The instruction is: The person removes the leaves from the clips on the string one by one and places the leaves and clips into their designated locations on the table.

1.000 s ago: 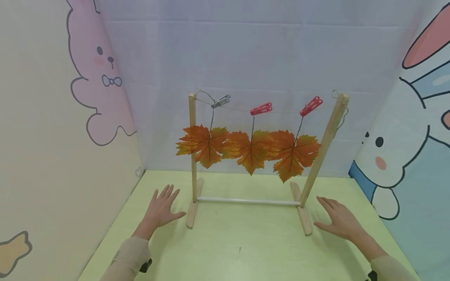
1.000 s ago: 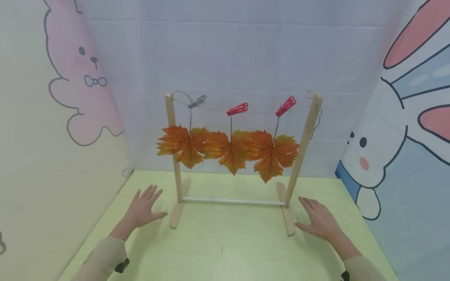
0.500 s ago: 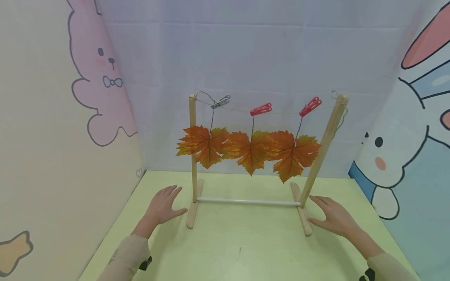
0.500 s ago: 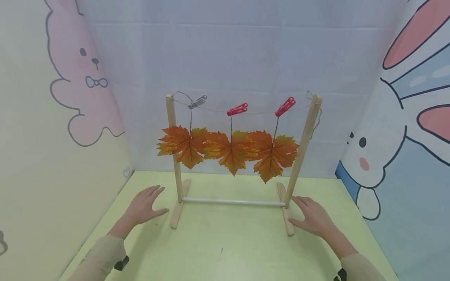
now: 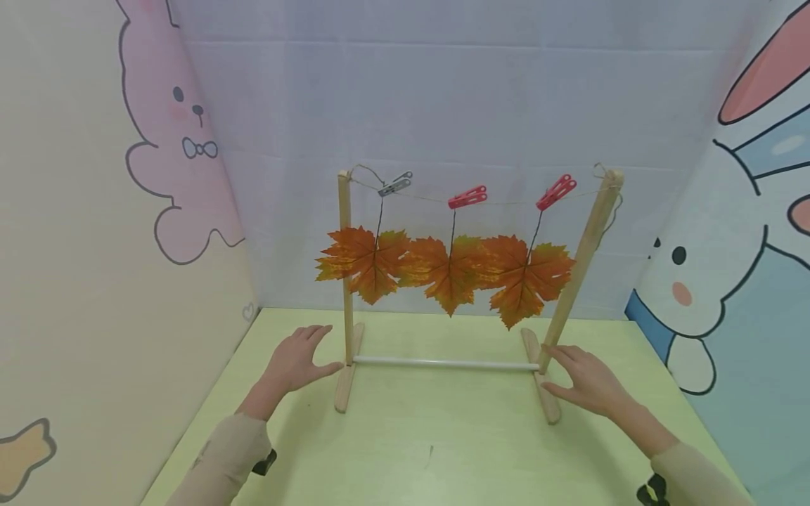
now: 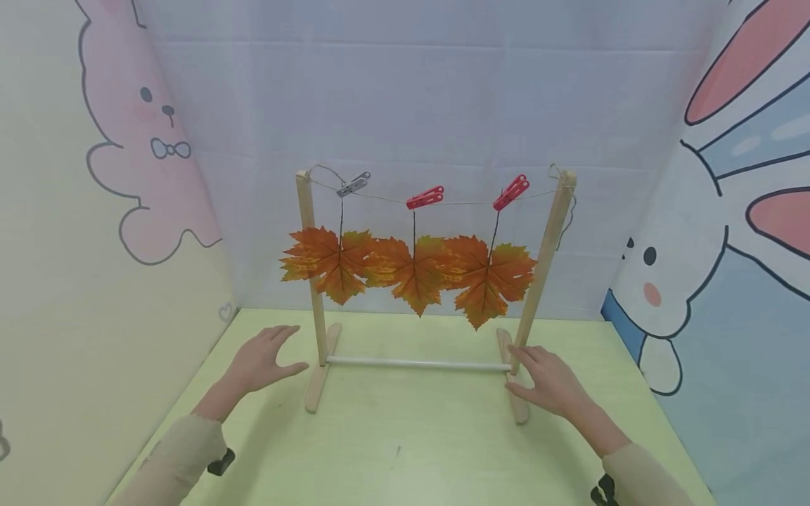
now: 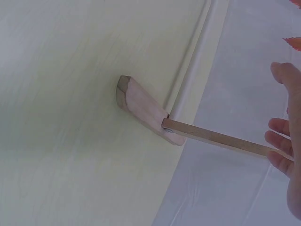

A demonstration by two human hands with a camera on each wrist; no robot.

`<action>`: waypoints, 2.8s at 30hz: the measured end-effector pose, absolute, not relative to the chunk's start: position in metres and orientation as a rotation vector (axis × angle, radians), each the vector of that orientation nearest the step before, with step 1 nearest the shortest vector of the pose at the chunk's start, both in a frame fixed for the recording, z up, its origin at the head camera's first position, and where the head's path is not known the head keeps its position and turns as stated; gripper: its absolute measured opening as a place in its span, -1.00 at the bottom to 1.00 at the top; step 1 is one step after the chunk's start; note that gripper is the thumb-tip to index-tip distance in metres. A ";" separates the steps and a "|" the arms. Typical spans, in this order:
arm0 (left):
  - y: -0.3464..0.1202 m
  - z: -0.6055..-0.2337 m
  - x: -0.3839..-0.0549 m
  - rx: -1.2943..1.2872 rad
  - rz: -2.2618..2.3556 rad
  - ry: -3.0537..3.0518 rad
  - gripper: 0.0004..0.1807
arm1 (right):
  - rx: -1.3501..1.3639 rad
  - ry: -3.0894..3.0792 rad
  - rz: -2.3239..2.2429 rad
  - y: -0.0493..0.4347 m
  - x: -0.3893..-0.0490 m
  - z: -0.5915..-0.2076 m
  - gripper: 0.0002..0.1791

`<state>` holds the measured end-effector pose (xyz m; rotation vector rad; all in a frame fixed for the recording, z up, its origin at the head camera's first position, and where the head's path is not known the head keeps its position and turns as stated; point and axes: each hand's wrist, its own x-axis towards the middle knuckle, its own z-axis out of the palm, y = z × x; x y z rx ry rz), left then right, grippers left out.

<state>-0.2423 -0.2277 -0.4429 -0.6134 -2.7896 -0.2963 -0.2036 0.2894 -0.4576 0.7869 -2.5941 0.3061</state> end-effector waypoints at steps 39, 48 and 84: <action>-0.198 -0.361 -0.254 -0.741 -0.333 -2.538 -0.48 | 0.999 -2.482 0.247 0.256 -0.222 -0.366 -0.34; -0.203 -0.338 -0.262 -0.780 -0.318 -2.384 -0.55 | 1.029 -2.409 0.282 0.253 -0.229 -0.356 -0.31; -0.159 -0.265 -0.286 -0.765 -0.536 -2.319 -0.43 | 1.194 -2.085 0.305 0.212 -0.263 -0.294 -0.30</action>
